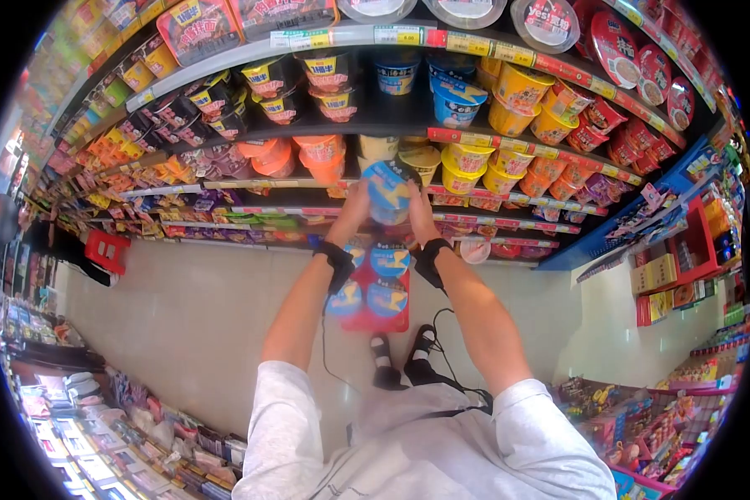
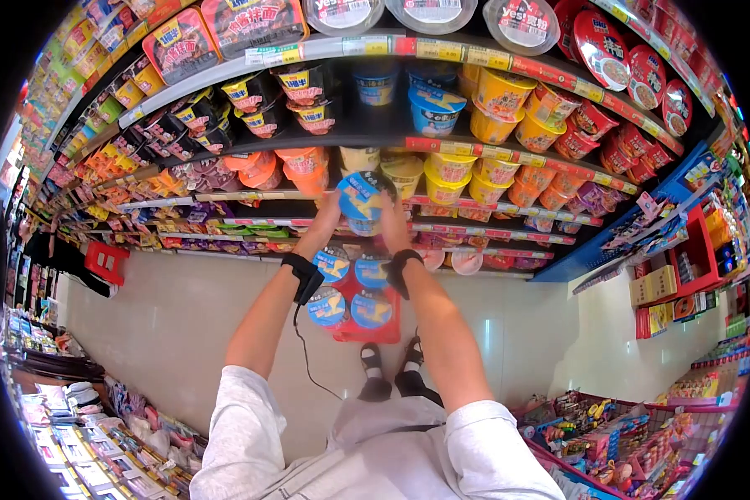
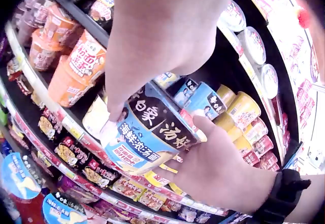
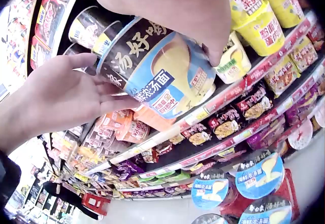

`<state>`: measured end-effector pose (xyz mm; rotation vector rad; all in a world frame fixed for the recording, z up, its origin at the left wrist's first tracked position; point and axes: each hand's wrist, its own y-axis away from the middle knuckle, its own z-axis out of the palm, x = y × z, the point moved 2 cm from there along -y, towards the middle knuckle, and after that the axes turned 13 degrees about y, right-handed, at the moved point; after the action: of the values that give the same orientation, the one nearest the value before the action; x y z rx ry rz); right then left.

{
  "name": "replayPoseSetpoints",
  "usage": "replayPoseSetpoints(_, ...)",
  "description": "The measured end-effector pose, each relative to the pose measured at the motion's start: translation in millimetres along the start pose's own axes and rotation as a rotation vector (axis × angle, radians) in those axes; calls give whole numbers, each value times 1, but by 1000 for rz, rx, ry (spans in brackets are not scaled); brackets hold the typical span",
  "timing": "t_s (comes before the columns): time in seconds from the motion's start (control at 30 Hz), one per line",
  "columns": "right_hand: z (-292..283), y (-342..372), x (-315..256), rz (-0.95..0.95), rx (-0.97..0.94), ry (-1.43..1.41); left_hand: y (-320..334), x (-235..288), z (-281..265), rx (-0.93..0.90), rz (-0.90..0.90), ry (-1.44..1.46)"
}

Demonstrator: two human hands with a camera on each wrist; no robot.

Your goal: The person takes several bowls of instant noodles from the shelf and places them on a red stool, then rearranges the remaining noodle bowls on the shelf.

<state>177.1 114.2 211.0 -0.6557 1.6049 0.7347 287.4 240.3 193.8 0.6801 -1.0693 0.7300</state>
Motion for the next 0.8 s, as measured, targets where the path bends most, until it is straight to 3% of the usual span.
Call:
replayPoseSetpoints(0.07, 5, -11, 46, -15, -8, -33, 8, -15, -6, -42, -7, -22)
replayPoseSetpoints(0.13, 9, -16, 88, 59, 10, -41, 11, -44, -18, -73, 271, -309)
replayPoseSetpoints(0.2, 6, -11, 120, 133, -38, -78, 14, -77, -30, -58, 290, -374)
replayPoseSetpoints(0.3, 12, -7, 158, 226, -1, -56, 12, -120, -44, 39, -54, -142)
replayPoseSetpoints(0.37, 12, 0, 184, 115, 28, 28, 24, -154, -50, 152, -37, -276)
replayPoseSetpoints(0.43, 12, 16, 158, 143, 55, -6, 41, -146, -33, 276, -129, -15)
replayPoseSetpoints(0.47, 9, 32, 127, 194, -45, -177, 35, -166, -45, 256, -78, -71)
replayPoseSetpoints(0.57, 10, 30, 155, 191, -15, -198, 27, -208, -62, 193, -82, 58)
replayPoseSetpoints(0.67, 11, 27, 187, 150, -11, -220, 38, -222, -51, 281, 0, 57)
replayPoseSetpoints(0.8, 11, 37, 211, 227, -87, -503, 59, -243, -50, 408, 11, 51)
